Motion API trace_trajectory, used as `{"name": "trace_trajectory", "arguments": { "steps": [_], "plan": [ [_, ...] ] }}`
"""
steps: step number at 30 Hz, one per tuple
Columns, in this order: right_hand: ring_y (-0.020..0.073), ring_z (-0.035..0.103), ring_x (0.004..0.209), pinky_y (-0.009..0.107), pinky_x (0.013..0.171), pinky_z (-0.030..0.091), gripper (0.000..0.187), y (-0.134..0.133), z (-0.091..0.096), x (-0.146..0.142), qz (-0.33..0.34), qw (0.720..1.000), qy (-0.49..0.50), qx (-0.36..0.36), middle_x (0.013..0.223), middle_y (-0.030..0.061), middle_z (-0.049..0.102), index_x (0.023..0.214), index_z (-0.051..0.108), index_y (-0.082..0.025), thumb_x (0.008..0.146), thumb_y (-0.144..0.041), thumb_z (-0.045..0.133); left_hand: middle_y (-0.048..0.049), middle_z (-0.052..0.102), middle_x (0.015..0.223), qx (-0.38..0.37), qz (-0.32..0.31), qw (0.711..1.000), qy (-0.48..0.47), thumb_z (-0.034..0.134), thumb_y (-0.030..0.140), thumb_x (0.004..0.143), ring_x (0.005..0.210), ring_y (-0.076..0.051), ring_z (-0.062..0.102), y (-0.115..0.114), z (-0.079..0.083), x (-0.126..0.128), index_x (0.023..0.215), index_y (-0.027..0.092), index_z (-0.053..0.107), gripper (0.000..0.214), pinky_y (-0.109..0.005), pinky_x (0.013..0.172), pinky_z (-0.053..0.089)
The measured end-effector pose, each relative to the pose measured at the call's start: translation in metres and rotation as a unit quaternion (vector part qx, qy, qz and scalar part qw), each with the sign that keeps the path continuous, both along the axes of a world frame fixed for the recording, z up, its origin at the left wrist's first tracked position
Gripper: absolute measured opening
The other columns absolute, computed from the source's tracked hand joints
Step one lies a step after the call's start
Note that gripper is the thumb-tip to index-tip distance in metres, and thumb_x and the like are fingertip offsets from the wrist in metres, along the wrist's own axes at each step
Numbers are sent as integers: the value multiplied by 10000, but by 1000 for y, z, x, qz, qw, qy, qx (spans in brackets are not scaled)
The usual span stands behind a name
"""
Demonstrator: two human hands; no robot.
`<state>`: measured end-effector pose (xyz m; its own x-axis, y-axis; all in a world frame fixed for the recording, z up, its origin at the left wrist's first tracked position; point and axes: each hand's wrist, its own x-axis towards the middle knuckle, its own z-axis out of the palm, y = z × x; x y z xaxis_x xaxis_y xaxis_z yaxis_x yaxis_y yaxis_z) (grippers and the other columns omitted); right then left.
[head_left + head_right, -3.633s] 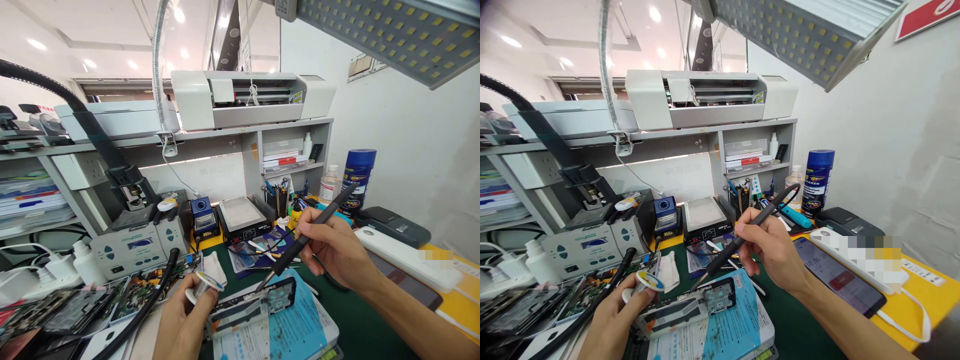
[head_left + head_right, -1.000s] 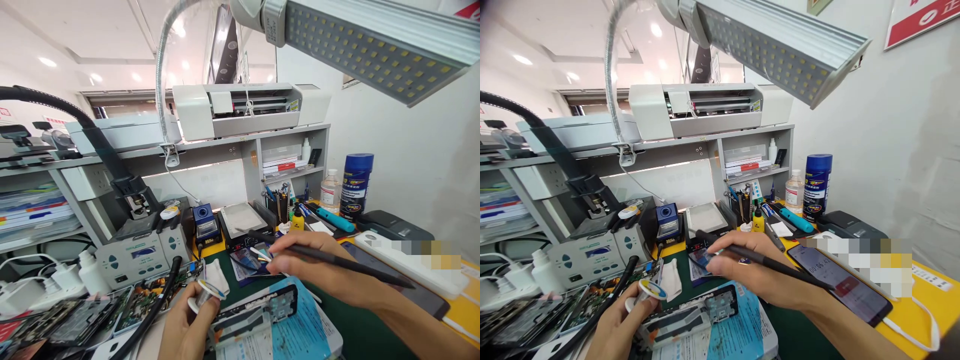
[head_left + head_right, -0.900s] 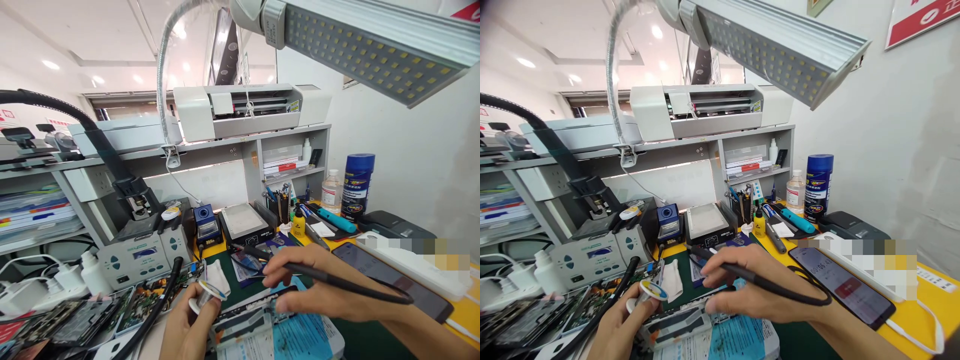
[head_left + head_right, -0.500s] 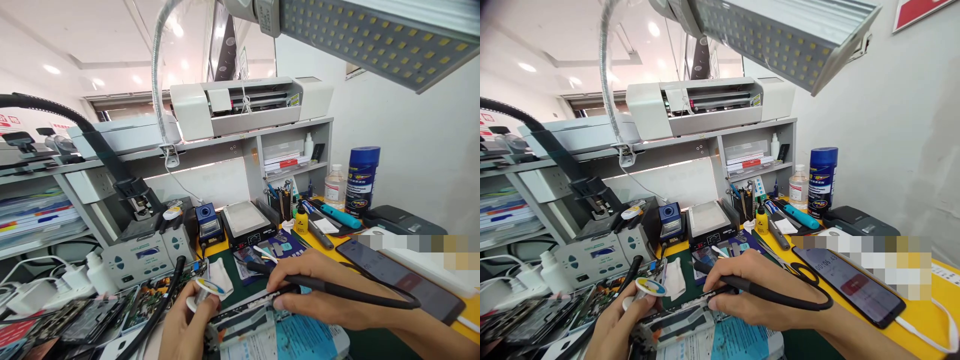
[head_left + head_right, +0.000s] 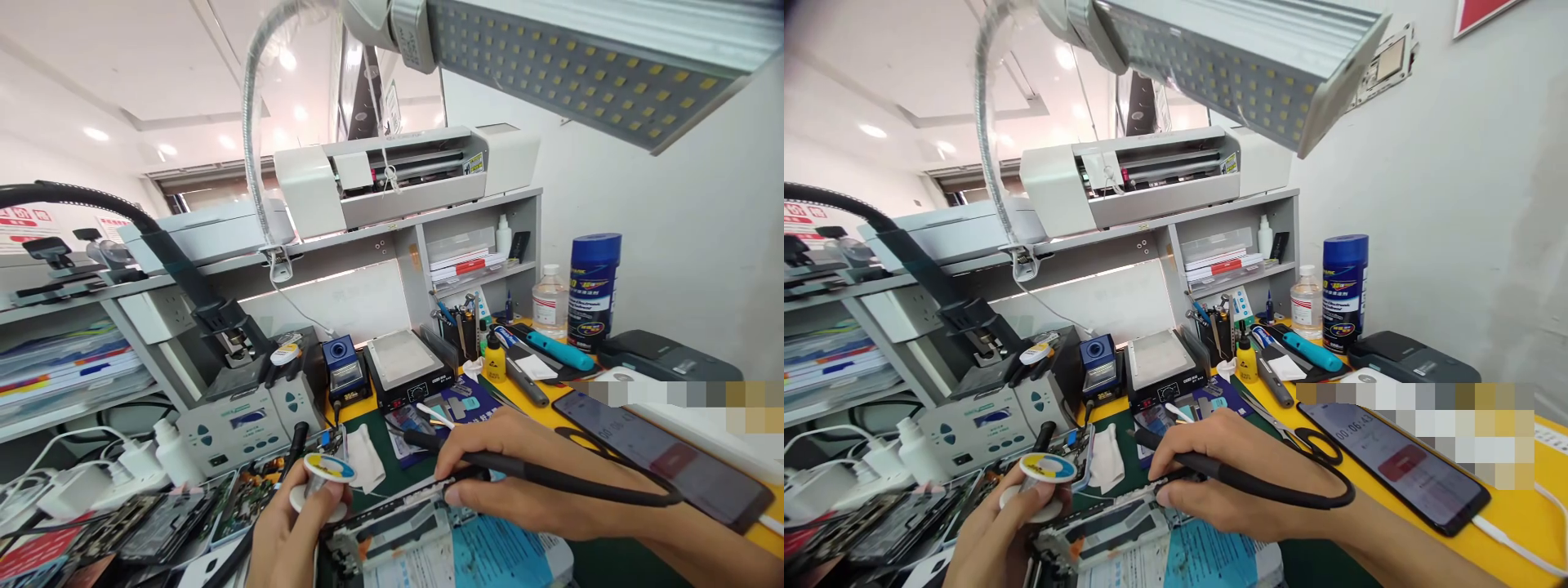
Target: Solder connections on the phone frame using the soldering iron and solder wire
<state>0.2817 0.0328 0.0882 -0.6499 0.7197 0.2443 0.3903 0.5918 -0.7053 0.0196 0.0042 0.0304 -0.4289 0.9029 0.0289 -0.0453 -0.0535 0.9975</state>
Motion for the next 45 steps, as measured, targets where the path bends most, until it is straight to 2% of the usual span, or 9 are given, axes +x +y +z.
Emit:
{"name": "trace_trajectory", "arguments": {
  "steps": [7, 12, 18, 23, 28, 31, 37, 41, 45],
  "plan": [
    [156, 645, 713, 217, 597, 425, 136, 4, -3, 2, 11, 1000, -12, -13, 842, 4, 744, 989, 760, -222, 917, -305, 682, 13, 664, 629, 19, -5, 1000, -25, 779, 448, 635, 630, -142, 580, -1, 8, 8, 814, 180, 690, 334, -213, 613, 491],
    [140, 634, 702, 206, 589, 410, 99, 4, -8, 2, 2, 1000, 1, -5, 843, -16, 744, 964, 761, -244, 910, -294, 696, 27, 623, 616, 50, -53, 997, 34, 726, 458, 711, 573, -113, 531, -2, 25, 16, 745, 187, 660, 280, -218, 611, 403],
    [162, 662, 736, 216, 595, 404, 111, 1, 3, 2, 7, 1000, -25, -15, 859, 5, 762, 961, 765, -222, 908, -263, 676, 27, 605, 630, 62, -107, 986, 110, 677, 416, 767, 623, -124, 519, 1, 40, 22, 760, 192, 651, 225, -228, 651, 384],
    [178, 679, 770, 219, 611, 418, 136, 1, 7, 1, -1, 999, -28, -24, 887, 21, 772, 979, 778, -213, 906, -251, 670, 24, 597, 639, 50, -135, 982, 122, 673, 445, 796, 618, -131, 515, 12, 37, 21, 755, 191, 626, 262, -253, 649, 394],
    [139, 661, 731, 193, 628, 420, 115, -1, 7, 1, -7, 1000, -20, -18, 849, -8, 765, 950, 784, -213, 894, -205, 684, 36, 581, 670, 31, -123, 986, 108, 640, 429, 804, 600, -123, 512, 11, 33, 23, 748, 197, 592, 244, -256, 627, 406],
    [138, 666, 741, 193, 648, 426, 125, -1, 6, 0, -12, 1000, -21, -11, 846, -16, 762, 958, 778, -221, 888, -183, 682, 38, 565, 627, 16, -112, 986, 120, 660, 478, 788, 618, -124, 496, 7, 31, 26, 734, 200, 591, 292, -235, 634, 388],
    [182, 702, 807, 227, 675, 452, 138, 0, 2, -1, -27, 999, -42, -14, 898, -5, 786, 995, 778, -261, 894, -250, 686, 26, 564, 678, -12, -88, 984, 152, 678, 520, 756, 646, -130, 430, 1, 24, 28, 771, 214, 611, 314, -223, 587, 338],
    [226, 733, 860, 247, 641, 477, 185, 1, -1, -2, -43, 997, -56, 15, 1011, 28, 809, 1037, 790, -273, 872, -304, 712, 40, 528, 701, -31, -97, 983, 156, 622, 545, 781, 586, -108, 357, -1, 23, 29, 812, 224, 593, 325, -223, 534, 292],
    [255, 745, 949, 268, 699, 527, 228, -2, -3, -7, -57, 997, -53, -2, 1045, 25, 813, 1055, 786, -280, 863, -392, 734, 37, 516, 682, -12, -92, 981, 171, 621, 551, 765, 640, -123, 411, -3, 25, 32, 753, 215, 561, 342, -228, 592, 324]
  ]
}}
